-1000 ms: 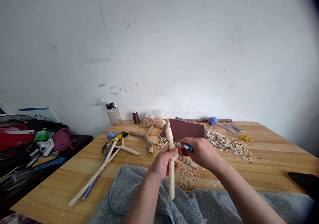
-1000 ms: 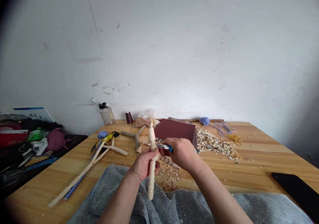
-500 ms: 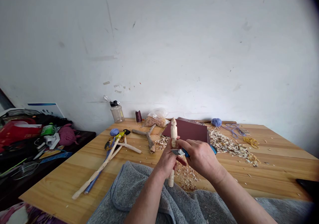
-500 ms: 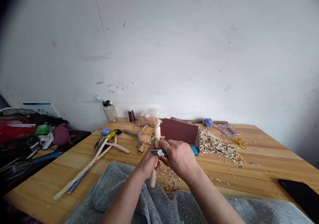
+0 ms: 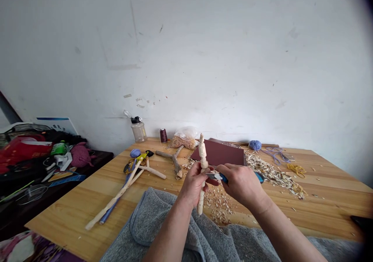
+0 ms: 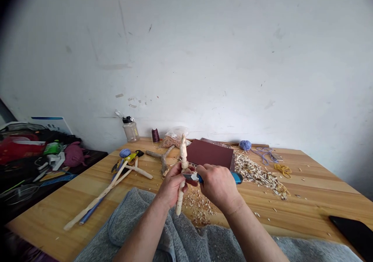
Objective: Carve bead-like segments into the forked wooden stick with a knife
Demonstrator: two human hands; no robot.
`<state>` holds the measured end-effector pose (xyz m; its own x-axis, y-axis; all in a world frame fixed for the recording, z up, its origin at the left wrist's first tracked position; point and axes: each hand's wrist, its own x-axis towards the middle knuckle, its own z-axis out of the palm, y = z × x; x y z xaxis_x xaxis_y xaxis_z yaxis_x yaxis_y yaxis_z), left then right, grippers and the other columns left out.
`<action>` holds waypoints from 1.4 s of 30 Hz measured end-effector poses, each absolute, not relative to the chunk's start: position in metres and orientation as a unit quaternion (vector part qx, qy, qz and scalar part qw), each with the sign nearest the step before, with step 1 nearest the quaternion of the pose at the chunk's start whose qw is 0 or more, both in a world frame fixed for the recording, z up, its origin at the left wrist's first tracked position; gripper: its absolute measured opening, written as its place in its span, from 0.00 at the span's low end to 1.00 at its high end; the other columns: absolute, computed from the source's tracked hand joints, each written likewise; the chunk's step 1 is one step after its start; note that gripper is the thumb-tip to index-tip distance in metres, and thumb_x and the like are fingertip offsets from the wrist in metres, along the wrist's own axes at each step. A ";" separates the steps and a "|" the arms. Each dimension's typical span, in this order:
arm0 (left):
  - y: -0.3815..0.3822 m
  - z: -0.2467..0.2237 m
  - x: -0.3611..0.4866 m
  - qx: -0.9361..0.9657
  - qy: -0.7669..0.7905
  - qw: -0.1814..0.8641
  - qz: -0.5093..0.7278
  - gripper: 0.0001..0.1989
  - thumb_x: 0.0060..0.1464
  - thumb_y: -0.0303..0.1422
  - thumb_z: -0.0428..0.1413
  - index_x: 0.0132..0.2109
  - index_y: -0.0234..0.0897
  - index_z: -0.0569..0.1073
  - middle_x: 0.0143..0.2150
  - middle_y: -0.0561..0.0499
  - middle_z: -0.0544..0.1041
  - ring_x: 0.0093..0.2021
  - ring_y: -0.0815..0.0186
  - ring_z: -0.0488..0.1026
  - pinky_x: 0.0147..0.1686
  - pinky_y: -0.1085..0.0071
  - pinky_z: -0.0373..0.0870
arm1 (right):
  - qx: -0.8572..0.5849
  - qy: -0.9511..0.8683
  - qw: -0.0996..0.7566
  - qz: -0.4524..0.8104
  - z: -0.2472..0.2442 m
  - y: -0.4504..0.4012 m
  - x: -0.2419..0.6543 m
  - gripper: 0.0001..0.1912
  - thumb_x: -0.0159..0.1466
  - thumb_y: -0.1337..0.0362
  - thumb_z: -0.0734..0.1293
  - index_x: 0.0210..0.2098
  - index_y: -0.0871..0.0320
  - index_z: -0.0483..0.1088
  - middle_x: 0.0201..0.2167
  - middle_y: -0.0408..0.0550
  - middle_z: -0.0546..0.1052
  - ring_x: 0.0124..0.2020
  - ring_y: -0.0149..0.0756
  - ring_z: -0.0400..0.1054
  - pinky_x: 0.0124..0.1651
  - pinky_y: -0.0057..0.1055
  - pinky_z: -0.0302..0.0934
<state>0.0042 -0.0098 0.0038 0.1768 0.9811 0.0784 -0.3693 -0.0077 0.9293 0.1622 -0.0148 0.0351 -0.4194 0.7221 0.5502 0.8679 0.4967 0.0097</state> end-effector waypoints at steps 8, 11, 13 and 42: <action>-0.007 0.000 0.005 0.480 0.340 0.583 0.561 0.11 0.45 0.36 0.58 0.34 0.35 0.68 0.21 0.59 0.65 0.15 0.79 0.56 0.15 0.78 0.46 | -0.491 -0.821 0.228 -0.178 0.035 -0.016 0.161 0.10 0.56 0.67 0.60 0.37 0.55 0.69 0.26 0.43 0.73 0.26 0.31 0.65 0.27 0.29 0.44; -0.007 -0.003 0.006 0.502 0.353 0.566 0.550 0.09 0.46 0.34 0.57 0.35 0.35 0.69 0.19 0.60 0.63 0.15 0.78 0.53 0.14 0.78 0.46 | -0.509 -0.822 0.192 -0.168 0.031 -0.015 0.157 0.11 0.57 0.67 0.60 0.39 0.54 0.69 0.27 0.43 0.73 0.27 0.31 0.66 0.26 0.30 0.41; -0.007 -0.005 0.006 0.518 0.357 0.558 0.541 0.09 0.47 0.34 0.57 0.36 0.35 0.69 0.19 0.60 0.62 0.15 0.78 0.52 0.14 0.78 0.46 | -0.518 -0.818 0.187 -0.167 0.029 -0.015 0.155 0.11 0.57 0.66 0.60 0.39 0.54 0.68 0.27 0.43 0.73 0.27 0.32 0.66 0.26 0.30 0.40; -0.014 0.000 0.014 0.596 0.455 0.428 0.504 0.12 0.50 0.42 0.55 0.32 0.38 0.64 0.17 0.62 0.60 0.11 0.76 0.58 0.10 0.79 0.53 | -0.572 -0.779 0.174 -0.189 0.033 -0.019 0.150 0.06 0.58 0.70 0.59 0.32 0.55 0.66 0.25 0.42 0.72 0.24 0.32 0.66 0.26 0.31 0.34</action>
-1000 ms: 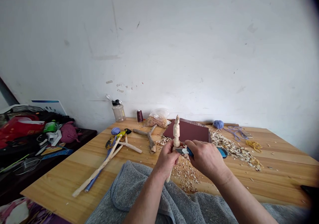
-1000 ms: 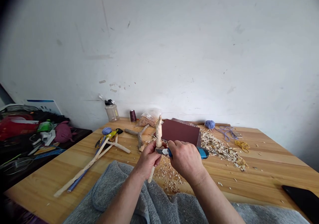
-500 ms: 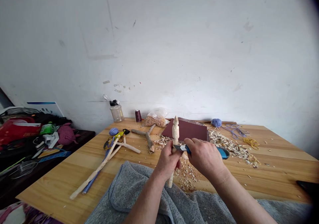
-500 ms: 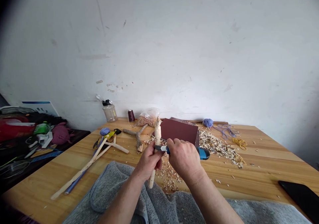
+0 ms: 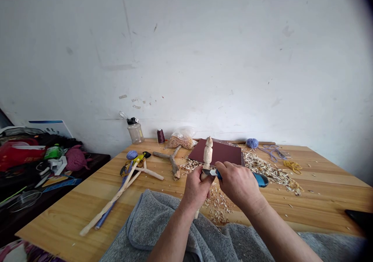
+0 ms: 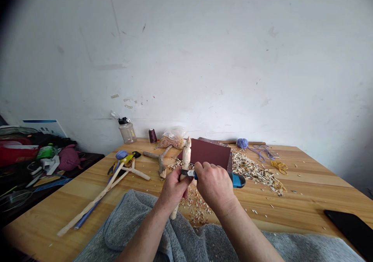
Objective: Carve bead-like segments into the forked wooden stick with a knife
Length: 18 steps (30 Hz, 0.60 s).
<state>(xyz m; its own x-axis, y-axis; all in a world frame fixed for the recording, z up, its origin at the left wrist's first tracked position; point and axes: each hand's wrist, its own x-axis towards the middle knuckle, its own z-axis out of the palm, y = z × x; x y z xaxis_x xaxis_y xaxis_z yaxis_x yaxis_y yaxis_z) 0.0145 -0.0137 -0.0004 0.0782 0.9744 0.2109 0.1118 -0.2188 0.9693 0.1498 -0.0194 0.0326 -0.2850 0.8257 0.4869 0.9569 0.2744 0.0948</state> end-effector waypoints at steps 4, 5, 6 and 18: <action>-0.015 0.002 0.015 0.595 0.458 0.431 0.500 0.11 0.50 0.41 0.54 0.31 0.38 0.65 0.16 0.62 0.59 0.12 0.75 0.57 0.12 0.78 0.53 | -0.574 -0.778 0.173 -0.187 0.032 -0.018 0.150 0.07 0.58 0.70 0.59 0.33 0.54 0.66 0.26 0.42 0.72 0.24 0.31 0.65 0.26 0.31 0.34; -0.015 0.001 0.015 0.595 0.460 0.431 0.499 0.12 0.50 0.41 0.54 0.31 0.38 0.65 0.16 0.62 0.59 0.12 0.75 0.57 0.12 0.78 0.52 | -0.575 -0.778 0.171 -0.187 0.032 -0.018 0.150 0.07 0.58 0.69 0.59 0.33 0.54 0.66 0.26 0.42 0.72 0.24 0.31 0.65 0.25 0.31 0.34; -0.015 0.001 0.015 0.597 0.462 0.428 0.497 0.12 0.51 0.41 0.54 0.31 0.38 0.65 0.15 0.62 0.59 0.12 0.75 0.57 0.13 0.78 0.52 | -0.575 -0.778 0.169 -0.187 0.032 -0.018 0.151 0.07 0.59 0.69 0.59 0.33 0.54 0.66 0.26 0.42 0.72 0.24 0.31 0.65 0.25 0.31 0.34; -0.015 0.000 0.010 0.647 0.506 0.273 0.500 0.10 0.51 0.38 0.53 0.34 0.35 0.73 0.22 0.56 0.67 0.24 0.71 0.59 0.25 0.76 0.53 | -0.590 -0.773 0.156 -0.172 0.026 -0.015 0.148 0.10 0.59 0.70 0.59 0.38 0.52 0.67 0.27 0.41 0.72 0.26 0.32 0.67 0.25 0.29 0.40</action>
<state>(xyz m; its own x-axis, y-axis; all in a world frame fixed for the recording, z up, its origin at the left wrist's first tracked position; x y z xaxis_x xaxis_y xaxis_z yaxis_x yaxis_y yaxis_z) 0.0104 -0.0147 -0.0002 -0.0131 0.9287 0.3706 0.3822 -0.3379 0.8601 0.1477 -0.0151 0.0256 -0.2546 0.8593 0.4437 0.9663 0.2440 0.0820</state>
